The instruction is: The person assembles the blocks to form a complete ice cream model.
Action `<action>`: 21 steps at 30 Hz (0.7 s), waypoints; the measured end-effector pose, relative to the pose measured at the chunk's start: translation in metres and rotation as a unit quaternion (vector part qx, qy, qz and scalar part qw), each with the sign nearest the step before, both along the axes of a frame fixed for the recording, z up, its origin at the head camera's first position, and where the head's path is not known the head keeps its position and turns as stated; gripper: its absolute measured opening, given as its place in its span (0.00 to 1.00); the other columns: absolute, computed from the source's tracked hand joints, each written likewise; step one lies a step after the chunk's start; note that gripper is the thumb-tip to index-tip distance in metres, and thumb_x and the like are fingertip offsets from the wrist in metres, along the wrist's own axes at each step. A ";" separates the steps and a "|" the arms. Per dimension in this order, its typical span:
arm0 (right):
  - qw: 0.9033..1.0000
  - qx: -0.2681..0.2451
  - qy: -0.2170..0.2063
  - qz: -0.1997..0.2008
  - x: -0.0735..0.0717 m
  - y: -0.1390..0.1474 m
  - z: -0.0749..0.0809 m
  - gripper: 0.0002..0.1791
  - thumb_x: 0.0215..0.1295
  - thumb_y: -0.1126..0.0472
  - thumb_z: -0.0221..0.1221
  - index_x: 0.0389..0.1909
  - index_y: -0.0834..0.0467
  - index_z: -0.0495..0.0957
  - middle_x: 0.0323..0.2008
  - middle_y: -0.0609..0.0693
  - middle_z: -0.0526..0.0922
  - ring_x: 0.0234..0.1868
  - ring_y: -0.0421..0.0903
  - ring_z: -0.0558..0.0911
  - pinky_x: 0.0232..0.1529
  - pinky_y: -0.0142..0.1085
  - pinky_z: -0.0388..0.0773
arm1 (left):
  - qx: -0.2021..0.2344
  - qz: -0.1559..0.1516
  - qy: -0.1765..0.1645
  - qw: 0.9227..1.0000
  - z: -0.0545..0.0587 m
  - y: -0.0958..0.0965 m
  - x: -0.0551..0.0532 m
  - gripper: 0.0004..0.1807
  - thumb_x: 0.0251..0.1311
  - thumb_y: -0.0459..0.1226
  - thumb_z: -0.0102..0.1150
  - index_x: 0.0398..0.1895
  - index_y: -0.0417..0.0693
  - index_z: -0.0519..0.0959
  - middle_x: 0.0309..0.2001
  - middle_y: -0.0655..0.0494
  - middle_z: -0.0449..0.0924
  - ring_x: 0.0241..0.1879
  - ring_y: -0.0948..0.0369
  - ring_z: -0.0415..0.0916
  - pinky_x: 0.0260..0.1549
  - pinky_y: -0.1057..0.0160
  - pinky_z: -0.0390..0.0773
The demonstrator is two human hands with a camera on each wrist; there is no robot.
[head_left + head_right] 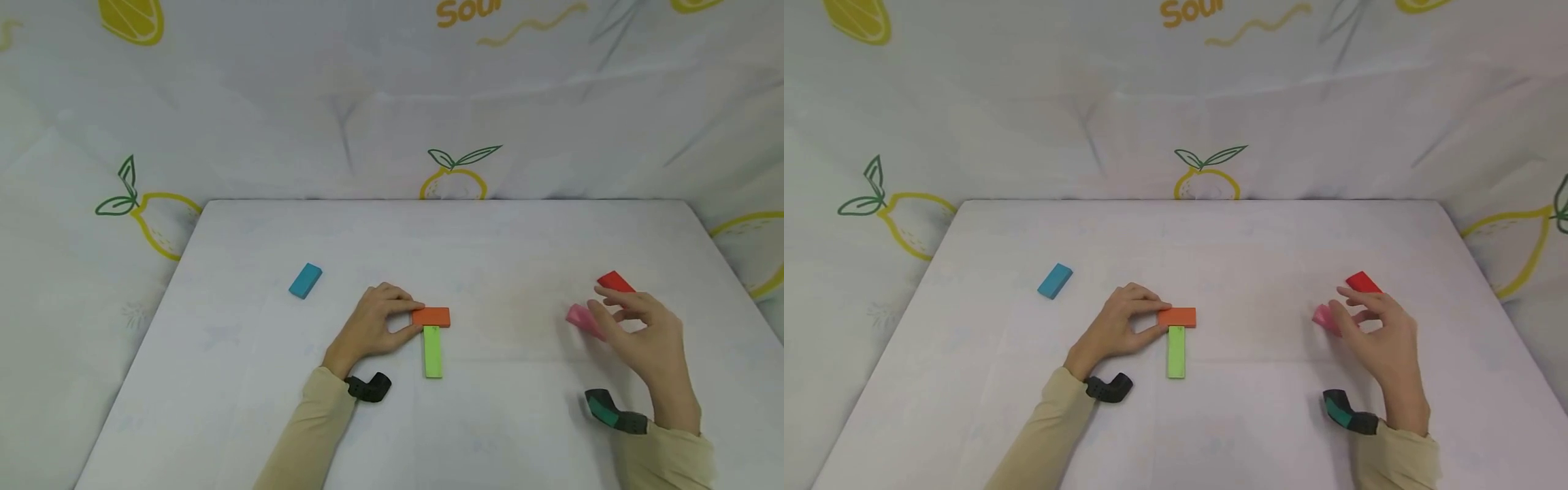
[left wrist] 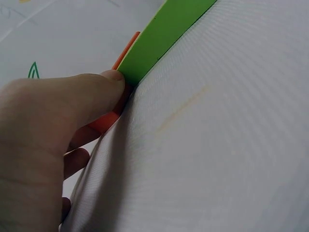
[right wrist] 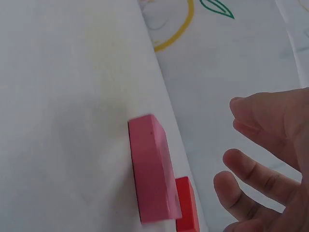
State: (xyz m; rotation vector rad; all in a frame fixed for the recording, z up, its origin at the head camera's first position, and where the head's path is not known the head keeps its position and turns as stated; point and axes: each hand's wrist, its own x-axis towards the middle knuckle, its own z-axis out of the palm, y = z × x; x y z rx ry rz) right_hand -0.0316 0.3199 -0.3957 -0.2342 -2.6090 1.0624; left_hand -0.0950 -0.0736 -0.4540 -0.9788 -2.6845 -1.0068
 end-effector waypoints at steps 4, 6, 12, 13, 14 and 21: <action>0.999 0.017 -0.044 -0.018 0.005 0.017 0.001 0.22 0.66 0.55 0.67 0.58 0.61 0.83 0.37 0.19 0.72 0.34 0.19 0.71 0.24 0.21 0.70 | -0.001 0.001 0.001 1.000 0.000 0.000 0.000 0.17 0.57 0.46 0.72 0.50 0.54 0.89 0.45 0.59 0.87 0.50 0.60 0.78 0.48 0.58 0.72; 0.997 0.026 -0.074 -0.023 0.006 0.023 0.000 0.25 0.66 0.53 0.66 0.60 0.61 0.81 0.38 0.19 0.70 0.35 0.18 0.69 0.24 0.21 0.71 | 0.000 0.001 0.002 1.000 0.000 0.000 0.001 0.17 0.57 0.46 0.72 0.50 0.54 0.89 0.45 0.59 0.87 0.50 0.60 0.77 0.48 0.58 0.72; 0.990 0.042 -0.134 -0.016 0.007 0.035 -0.005 0.29 0.66 0.47 0.66 0.62 0.61 0.80 0.46 0.37 0.72 0.35 0.17 0.66 0.26 0.22 0.71 | 0.001 -0.001 -0.001 1.000 -0.001 0.000 0.000 0.17 0.57 0.46 0.72 0.50 0.54 0.89 0.45 0.59 0.87 0.50 0.60 0.77 0.48 0.58 0.73; 0.990 0.046 -0.136 -0.011 0.007 0.036 -0.006 0.29 0.66 0.47 0.66 0.62 0.61 0.79 0.48 0.42 0.74 0.35 0.17 0.65 0.26 0.22 0.70 | 0.001 -0.002 -0.002 1.000 -0.001 0.000 0.000 0.17 0.57 0.46 0.72 0.50 0.54 0.89 0.45 0.59 0.87 0.50 0.60 0.77 0.49 0.57 0.73; 0.989 0.051 -0.140 -0.004 0.007 0.037 -0.006 0.29 0.67 0.47 0.66 0.62 0.61 0.79 0.50 0.48 0.74 0.35 0.16 0.65 0.26 0.23 0.69 | 0.002 -0.002 -0.002 1.000 -0.001 0.000 0.000 0.17 0.57 0.46 0.72 0.50 0.54 0.89 0.45 0.59 0.87 0.50 0.60 0.77 0.49 0.57 0.73; 0.975 0.083 -0.201 0.052 0.006 0.040 -0.011 0.35 0.69 0.45 0.63 0.68 0.64 0.73 0.60 0.73 0.69 0.49 0.58 0.77 0.35 0.48 0.76 | -0.002 -0.001 -0.008 1.000 0.000 -0.001 0.000 0.17 0.58 0.46 0.72 0.50 0.55 0.89 0.45 0.59 0.87 0.50 0.60 0.78 0.49 0.57 0.73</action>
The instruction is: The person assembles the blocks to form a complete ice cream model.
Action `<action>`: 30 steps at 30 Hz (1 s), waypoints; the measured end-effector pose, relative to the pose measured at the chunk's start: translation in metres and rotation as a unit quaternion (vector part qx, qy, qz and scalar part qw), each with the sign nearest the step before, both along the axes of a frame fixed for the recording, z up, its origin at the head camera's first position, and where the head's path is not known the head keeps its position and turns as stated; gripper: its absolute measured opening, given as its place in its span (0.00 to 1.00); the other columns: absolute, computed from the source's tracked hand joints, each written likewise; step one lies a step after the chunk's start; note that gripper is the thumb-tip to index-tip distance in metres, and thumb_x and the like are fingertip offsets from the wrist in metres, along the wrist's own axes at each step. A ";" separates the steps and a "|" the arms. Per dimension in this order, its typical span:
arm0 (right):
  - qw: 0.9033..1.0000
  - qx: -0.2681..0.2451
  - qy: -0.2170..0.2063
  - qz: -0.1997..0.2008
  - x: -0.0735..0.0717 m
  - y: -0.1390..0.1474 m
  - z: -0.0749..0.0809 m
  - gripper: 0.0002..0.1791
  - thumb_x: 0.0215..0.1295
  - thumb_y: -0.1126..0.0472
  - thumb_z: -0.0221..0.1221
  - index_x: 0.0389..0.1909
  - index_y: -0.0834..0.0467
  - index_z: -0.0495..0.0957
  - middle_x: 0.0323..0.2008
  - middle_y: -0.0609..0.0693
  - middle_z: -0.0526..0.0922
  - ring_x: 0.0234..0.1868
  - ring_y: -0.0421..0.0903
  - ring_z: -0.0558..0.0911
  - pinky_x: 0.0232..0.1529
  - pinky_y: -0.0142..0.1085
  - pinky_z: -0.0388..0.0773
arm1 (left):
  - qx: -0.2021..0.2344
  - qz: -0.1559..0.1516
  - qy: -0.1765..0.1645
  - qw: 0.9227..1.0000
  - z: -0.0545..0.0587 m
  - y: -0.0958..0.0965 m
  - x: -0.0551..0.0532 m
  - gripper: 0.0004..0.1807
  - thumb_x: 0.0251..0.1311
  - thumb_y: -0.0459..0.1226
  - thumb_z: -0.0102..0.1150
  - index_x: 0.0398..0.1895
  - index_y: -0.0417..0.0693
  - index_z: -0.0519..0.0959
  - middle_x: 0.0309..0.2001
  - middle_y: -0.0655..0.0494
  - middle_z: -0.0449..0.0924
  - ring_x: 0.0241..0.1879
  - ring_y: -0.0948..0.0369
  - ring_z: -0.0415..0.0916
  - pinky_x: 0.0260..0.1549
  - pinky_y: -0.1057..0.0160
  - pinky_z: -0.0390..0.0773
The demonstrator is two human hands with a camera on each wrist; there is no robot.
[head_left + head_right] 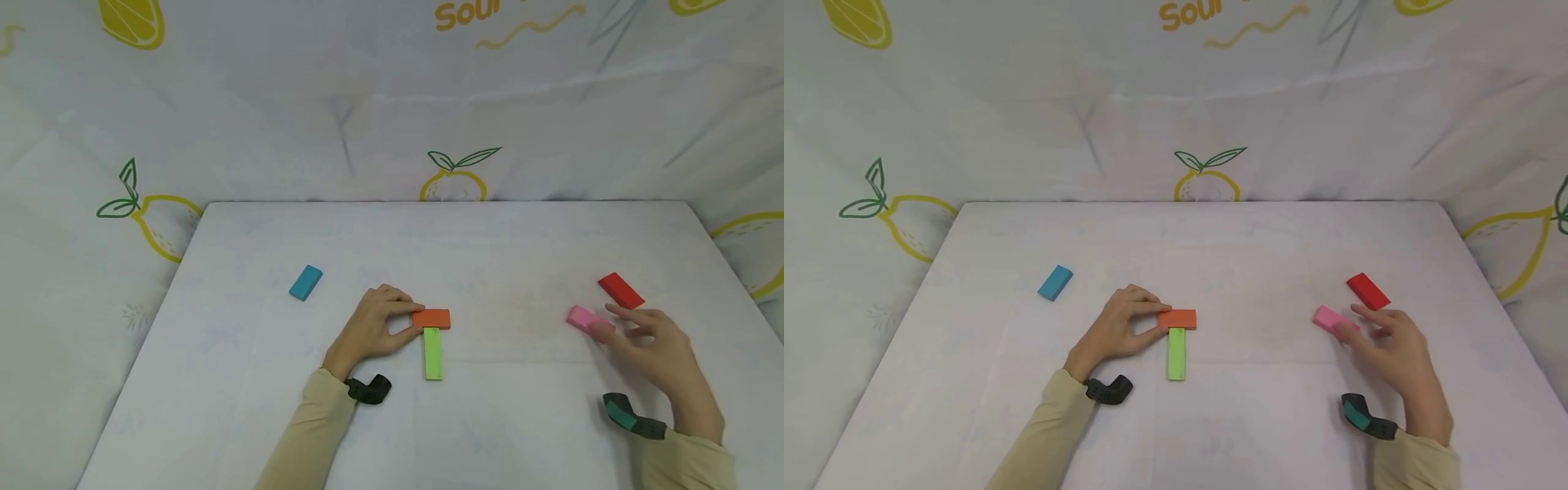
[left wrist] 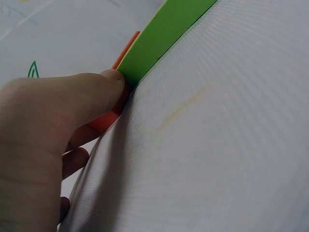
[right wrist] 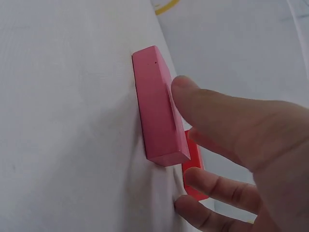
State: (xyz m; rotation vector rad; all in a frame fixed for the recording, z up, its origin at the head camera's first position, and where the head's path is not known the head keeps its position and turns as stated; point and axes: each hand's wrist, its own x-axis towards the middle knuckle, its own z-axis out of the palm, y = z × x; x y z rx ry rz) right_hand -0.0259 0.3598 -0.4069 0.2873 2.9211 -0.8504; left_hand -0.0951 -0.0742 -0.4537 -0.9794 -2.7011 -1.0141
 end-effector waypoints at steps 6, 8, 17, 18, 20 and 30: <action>1.000 0.009 -0.009 0.017 0.000 -0.001 -0.002 0.35 0.67 0.46 0.66 0.66 0.64 0.75 0.57 0.73 0.70 0.49 0.63 0.76 0.35 0.43 0.74 | -0.003 0.001 0.004 1.000 0.000 0.000 -0.001 0.17 0.57 0.46 0.72 0.50 0.55 0.89 0.45 0.59 0.87 0.50 0.59 0.78 0.49 0.57 0.73; 1.000 0.011 -0.006 0.021 0.000 -0.002 -0.001 0.33 0.65 0.47 0.67 0.64 0.65 0.77 0.55 0.71 0.73 0.45 0.55 0.78 0.34 0.37 0.71 | -0.003 0.000 0.004 1.000 0.000 0.000 -0.001 0.17 0.57 0.46 0.72 0.50 0.55 0.89 0.45 0.59 0.87 0.50 0.60 0.78 0.48 0.57 0.73; 1.000 0.012 -0.002 0.025 -0.002 -0.010 -0.001 0.30 0.66 0.49 0.67 0.61 0.66 0.79 0.47 0.68 0.76 0.46 0.64 0.76 0.31 0.33 0.70 | 0.004 -0.001 0.004 1.000 0.001 0.000 0.000 0.17 0.57 0.46 0.73 0.50 0.55 0.89 0.45 0.59 0.87 0.50 0.60 0.78 0.48 0.58 0.73; 1.000 0.012 0.001 0.027 -0.003 -0.011 -0.001 0.30 0.66 0.49 0.67 0.60 0.66 0.79 0.47 0.68 0.76 0.46 0.64 0.76 0.30 0.33 0.70 | 0.003 -0.001 0.004 1.000 0.001 0.000 0.000 0.17 0.57 0.46 0.72 0.50 0.55 0.89 0.45 0.59 0.87 0.50 0.60 0.78 0.48 0.58 0.73; 0.999 0.010 0.010 0.030 -0.004 -0.014 -0.001 0.29 0.65 0.50 0.68 0.60 0.66 0.79 0.46 0.67 0.77 0.46 0.63 0.76 0.30 0.33 0.70 | 0.002 -0.001 0.004 1.000 0.001 0.001 0.000 0.17 0.57 0.46 0.72 0.50 0.55 0.89 0.45 0.59 0.87 0.50 0.60 0.78 0.47 0.58 0.72; 0.999 -0.005 0.016 0.040 -0.016 -0.037 -0.002 0.30 0.66 0.51 0.67 0.62 0.65 0.78 0.54 0.70 0.77 0.47 0.63 0.78 0.33 0.32 0.73 | 0.000 -0.001 0.009 1.000 0.000 0.001 0.000 0.17 0.57 0.46 0.72 0.50 0.54 0.89 0.45 0.59 0.86 0.49 0.60 0.78 0.49 0.58 0.73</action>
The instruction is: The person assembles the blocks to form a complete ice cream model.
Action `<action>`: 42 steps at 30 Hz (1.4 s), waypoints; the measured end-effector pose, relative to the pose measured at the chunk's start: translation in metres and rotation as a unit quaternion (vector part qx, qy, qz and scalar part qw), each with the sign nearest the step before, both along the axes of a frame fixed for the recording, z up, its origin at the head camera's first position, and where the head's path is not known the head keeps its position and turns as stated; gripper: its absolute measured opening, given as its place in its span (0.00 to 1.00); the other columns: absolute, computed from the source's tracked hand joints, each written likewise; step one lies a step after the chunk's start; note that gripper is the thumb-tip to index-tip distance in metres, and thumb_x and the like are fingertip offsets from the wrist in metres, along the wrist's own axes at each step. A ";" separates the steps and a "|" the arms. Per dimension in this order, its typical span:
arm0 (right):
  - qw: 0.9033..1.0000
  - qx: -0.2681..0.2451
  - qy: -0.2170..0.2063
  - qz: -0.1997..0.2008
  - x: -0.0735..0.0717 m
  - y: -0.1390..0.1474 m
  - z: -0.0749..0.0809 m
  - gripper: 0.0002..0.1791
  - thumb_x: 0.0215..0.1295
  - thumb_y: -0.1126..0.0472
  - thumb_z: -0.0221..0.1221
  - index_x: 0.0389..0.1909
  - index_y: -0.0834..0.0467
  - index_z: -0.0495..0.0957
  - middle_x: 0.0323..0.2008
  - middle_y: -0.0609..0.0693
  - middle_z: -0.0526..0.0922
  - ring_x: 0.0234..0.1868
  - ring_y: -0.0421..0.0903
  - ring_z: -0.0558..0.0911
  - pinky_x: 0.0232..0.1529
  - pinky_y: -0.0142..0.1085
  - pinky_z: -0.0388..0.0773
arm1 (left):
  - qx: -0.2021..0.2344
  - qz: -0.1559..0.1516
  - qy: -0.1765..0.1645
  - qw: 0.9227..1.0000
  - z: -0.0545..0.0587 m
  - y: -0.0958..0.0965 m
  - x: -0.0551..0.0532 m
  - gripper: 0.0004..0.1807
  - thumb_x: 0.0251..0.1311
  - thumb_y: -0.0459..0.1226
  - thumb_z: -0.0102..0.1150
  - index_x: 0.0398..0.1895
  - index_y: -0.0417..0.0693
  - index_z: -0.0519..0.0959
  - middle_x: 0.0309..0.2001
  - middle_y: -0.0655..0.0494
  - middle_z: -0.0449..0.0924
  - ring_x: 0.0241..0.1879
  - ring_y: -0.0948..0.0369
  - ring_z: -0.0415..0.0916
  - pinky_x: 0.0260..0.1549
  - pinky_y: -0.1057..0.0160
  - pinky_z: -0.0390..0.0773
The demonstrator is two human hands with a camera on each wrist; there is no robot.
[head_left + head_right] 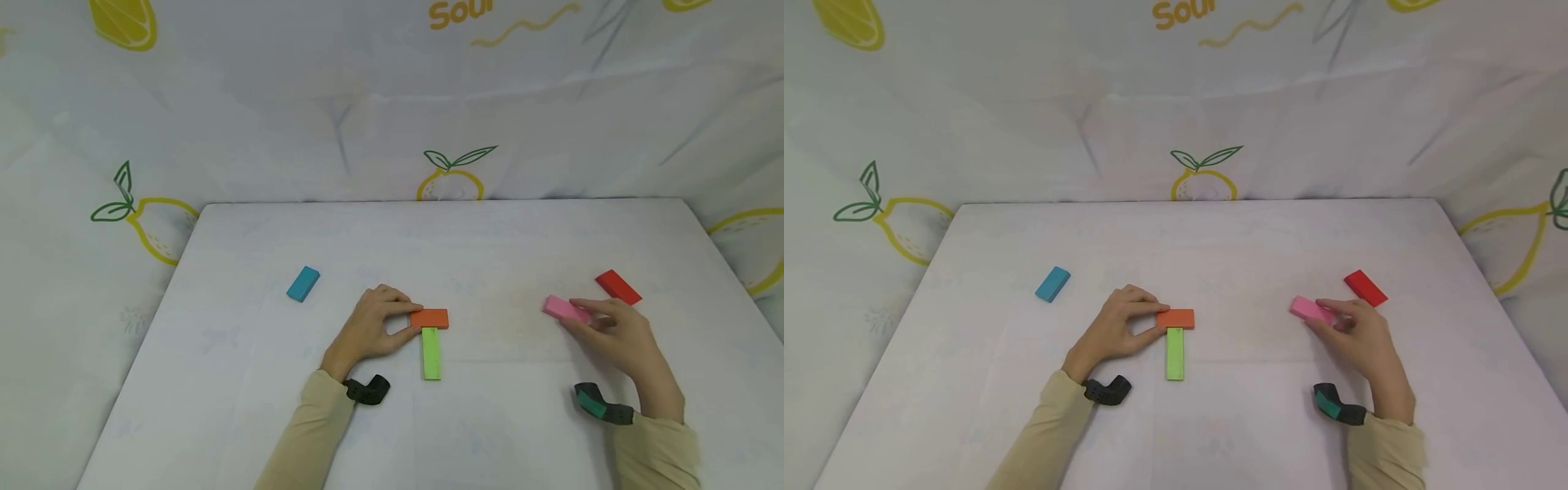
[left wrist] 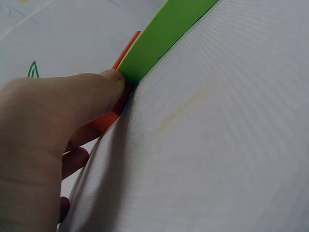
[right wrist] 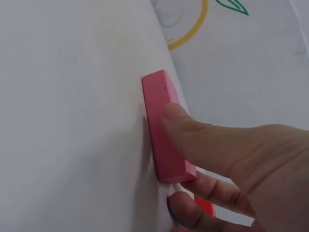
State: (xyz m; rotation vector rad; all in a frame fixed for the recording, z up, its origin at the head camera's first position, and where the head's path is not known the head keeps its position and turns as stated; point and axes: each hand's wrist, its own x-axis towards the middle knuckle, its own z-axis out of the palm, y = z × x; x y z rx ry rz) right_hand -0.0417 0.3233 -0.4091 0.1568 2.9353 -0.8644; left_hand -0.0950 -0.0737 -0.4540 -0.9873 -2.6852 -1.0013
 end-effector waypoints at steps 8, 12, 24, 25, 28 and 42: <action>0.999 -0.026 0.024 0.020 -0.013 -0.026 0.003 0.27 0.64 0.53 0.69 0.59 0.65 0.81 0.51 0.67 0.80 0.44 0.58 0.81 0.33 0.27 0.73 | 0.004 -0.001 -0.009 1.000 0.001 -0.001 0.001 0.17 0.57 0.46 0.72 0.50 0.54 0.89 0.45 0.59 0.86 0.50 0.60 0.78 0.50 0.57 0.74; 0.999 -0.033 0.012 0.028 -0.017 -0.037 0.005 0.28 0.66 0.51 0.67 0.60 0.64 0.80 0.51 0.67 0.80 0.45 0.58 0.80 0.37 0.32 0.74 | 0.005 -0.001 -0.014 1.000 0.001 0.000 0.001 0.17 0.57 0.46 0.72 0.50 0.55 0.89 0.45 0.59 0.86 0.50 0.59 0.78 0.49 0.57 0.73; 0.998 -0.030 -0.009 0.045 -0.025 -0.056 0.006 0.29 0.66 0.50 0.67 0.61 0.63 0.80 0.53 0.67 0.79 0.47 0.60 0.80 0.39 0.34 0.75 | 0.008 -0.001 -0.012 1.000 0.002 0.000 0.001 0.17 0.57 0.45 0.72 0.50 0.54 0.89 0.45 0.59 0.87 0.50 0.60 0.78 0.49 0.57 0.73; 0.998 -0.030 -0.010 0.046 -0.025 -0.057 0.006 0.29 0.66 0.50 0.67 0.61 0.63 0.80 0.53 0.67 0.79 0.47 0.60 0.80 0.39 0.34 0.75 | 0.008 -0.001 -0.011 1.000 0.001 0.000 0.001 0.17 0.57 0.45 0.72 0.50 0.54 0.89 0.45 0.59 0.87 0.50 0.60 0.78 0.49 0.57 0.73; 0.998 -0.030 -0.013 0.046 -0.026 -0.059 0.007 0.28 0.66 0.50 0.67 0.62 0.63 0.80 0.53 0.66 0.79 0.48 0.60 0.80 0.39 0.35 0.76 | 0.007 -0.001 -0.009 1.000 0.000 0.000 0.000 0.17 0.57 0.45 0.72 0.50 0.54 0.89 0.45 0.59 0.87 0.50 0.60 0.78 0.49 0.57 0.73; 0.997 -0.048 -0.006 0.060 -0.030 -0.070 0.009 0.26 0.66 0.53 0.68 0.60 0.63 0.81 0.53 0.67 0.79 0.47 0.60 0.81 0.42 0.39 0.77 | 0.003 0.000 -0.010 1.000 0.001 0.000 0.000 0.17 0.57 0.46 0.72 0.50 0.55 0.89 0.45 0.59 0.87 0.50 0.60 0.78 0.48 0.57 0.73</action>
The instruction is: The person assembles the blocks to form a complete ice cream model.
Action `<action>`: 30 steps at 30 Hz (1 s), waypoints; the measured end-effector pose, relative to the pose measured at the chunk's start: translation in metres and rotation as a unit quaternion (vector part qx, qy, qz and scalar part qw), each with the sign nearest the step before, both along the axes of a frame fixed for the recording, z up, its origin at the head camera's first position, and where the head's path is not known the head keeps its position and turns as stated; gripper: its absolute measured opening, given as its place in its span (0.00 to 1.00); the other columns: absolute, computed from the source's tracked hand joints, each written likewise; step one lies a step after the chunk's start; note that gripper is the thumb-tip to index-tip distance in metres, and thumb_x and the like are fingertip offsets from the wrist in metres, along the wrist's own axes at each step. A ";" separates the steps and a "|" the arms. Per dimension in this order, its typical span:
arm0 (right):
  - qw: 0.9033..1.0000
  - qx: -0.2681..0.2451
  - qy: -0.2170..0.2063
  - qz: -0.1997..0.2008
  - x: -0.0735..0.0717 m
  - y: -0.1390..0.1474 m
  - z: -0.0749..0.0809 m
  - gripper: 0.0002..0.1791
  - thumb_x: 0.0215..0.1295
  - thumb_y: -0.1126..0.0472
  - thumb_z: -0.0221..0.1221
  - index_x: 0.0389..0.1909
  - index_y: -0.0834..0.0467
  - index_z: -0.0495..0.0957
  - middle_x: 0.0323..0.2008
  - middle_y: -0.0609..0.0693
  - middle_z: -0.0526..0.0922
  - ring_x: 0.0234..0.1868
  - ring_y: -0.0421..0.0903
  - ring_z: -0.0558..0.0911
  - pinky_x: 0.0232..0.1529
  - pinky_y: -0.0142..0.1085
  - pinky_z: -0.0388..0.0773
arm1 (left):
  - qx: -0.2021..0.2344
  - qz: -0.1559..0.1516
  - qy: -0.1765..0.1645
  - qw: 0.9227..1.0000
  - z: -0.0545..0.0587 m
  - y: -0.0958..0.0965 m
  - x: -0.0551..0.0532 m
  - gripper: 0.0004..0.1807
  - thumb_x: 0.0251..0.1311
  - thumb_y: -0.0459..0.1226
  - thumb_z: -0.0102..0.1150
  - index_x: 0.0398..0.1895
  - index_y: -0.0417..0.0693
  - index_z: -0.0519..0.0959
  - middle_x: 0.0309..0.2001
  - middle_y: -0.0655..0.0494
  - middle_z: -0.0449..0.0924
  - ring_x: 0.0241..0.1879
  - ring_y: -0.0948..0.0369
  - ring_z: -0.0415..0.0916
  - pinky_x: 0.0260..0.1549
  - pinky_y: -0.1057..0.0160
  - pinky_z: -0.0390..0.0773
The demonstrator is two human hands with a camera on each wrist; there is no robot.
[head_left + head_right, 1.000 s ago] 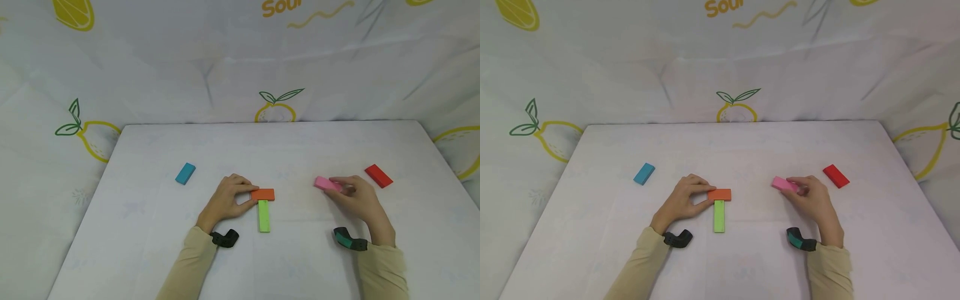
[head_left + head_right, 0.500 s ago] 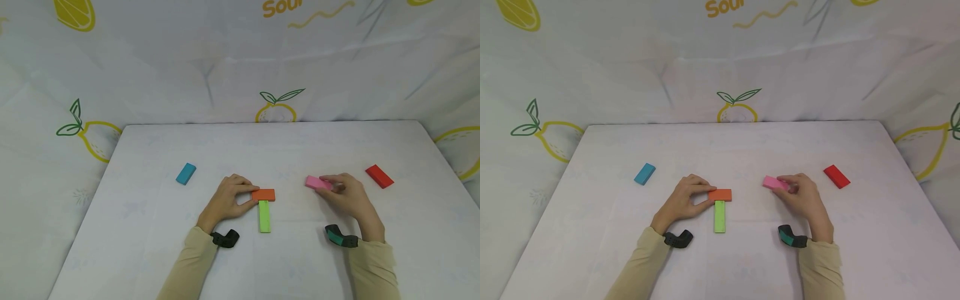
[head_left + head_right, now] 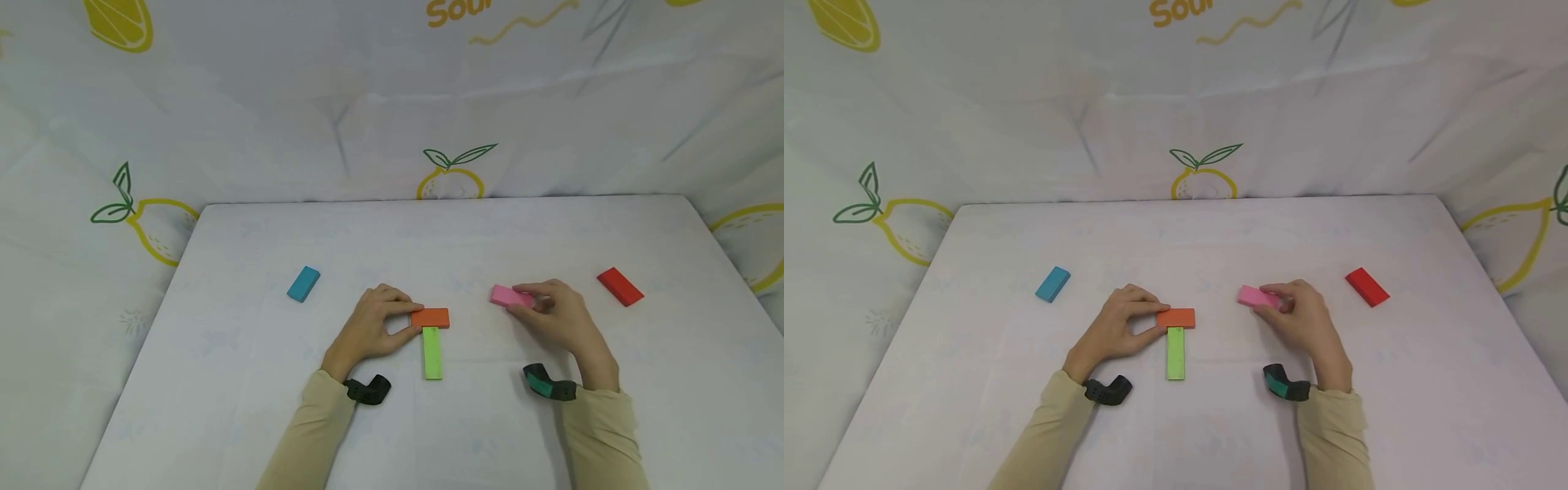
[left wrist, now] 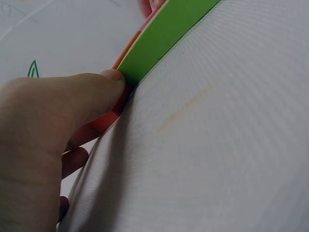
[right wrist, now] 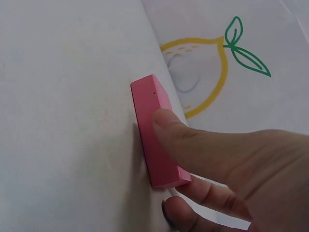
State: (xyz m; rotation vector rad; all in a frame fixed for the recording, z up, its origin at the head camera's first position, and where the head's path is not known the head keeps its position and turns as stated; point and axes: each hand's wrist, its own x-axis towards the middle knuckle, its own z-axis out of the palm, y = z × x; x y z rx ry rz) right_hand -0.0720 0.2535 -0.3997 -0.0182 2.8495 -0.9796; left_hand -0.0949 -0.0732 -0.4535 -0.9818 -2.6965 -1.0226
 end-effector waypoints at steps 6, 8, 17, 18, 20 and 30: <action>1.000 -0.010 0.022 0.011 -0.002 -0.010 0.000 0.23 0.64 0.56 0.69 0.57 0.64 0.83 0.46 0.64 0.81 0.42 0.54 0.79 0.39 0.36 0.75 | 0.002 0.001 0.004 1.000 0.001 0.000 0.000 0.17 0.57 0.45 0.72 0.50 0.54 0.89 0.45 0.59 0.87 0.50 0.60 0.78 0.49 0.58 0.73; 0.999 -0.015 0.028 0.017 -0.003 -0.014 -0.001 0.23 0.64 0.57 0.69 0.56 0.64 0.83 0.44 0.63 0.81 0.41 0.52 0.78 0.38 0.35 0.74 | 0.004 0.001 0.004 1.000 0.001 0.001 0.001 0.17 0.57 0.45 0.72 0.50 0.54 0.89 0.45 0.59 0.87 0.50 0.60 0.78 0.49 0.57 0.73; 0.998 -0.019 0.055 0.036 -0.003 -0.028 -0.007 0.21 0.62 0.59 0.71 0.55 0.63 0.84 0.45 0.62 0.81 0.39 0.50 0.77 0.36 0.32 0.73 | 0.003 0.000 -0.004 1.000 0.002 0.001 0.001 0.17 0.57 0.45 0.72 0.50 0.54 0.89 0.45 0.59 0.87 0.50 0.60 0.78 0.49 0.57 0.73; 0.997 -0.018 0.058 0.038 -0.003 -0.030 -0.007 0.21 0.62 0.60 0.71 0.55 0.63 0.84 0.44 0.62 0.81 0.39 0.50 0.77 0.37 0.33 0.73 | 0.003 0.000 -0.004 1.000 0.002 0.001 0.001 0.17 0.57 0.46 0.72 0.50 0.54 0.89 0.45 0.59 0.87 0.50 0.60 0.78 0.49 0.57 0.73; 0.997 -0.017 0.062 0.041 -0.002 -0.033 -0.007 0.21 0.62 0.60 0.71 0.54 0.63 0.85 0.43 0.62 0.81 0.38 0.50 0.76 0.36 0.33 0.72 | 0.004 0.000 -0.003 1.000 0.001 0.001 0.001 0.17 0.57 0.46 0.72 0.50 0.54 0.89 0.45 0.59 0.87 0.50 0.60 0.78 0.49 0.57 0.73; 0.998 0.000 0.058 0.039 -0.002 -0.046 -0.011 0.22 0.63 0.61 0.69 0.57 0.62 0.83 0.46 0.61 0.79 0.39 0.51 0.75 0.37 0.34 0.72 | 0.002 -0.002 -0.003 1.000 0.001 0.001 0.001 0.17 0.58 0.46 0.72 0.50 0.55 0.89 0.45 0.59 0.86 0.50 0.61 0.77 0.49 0.57 0.73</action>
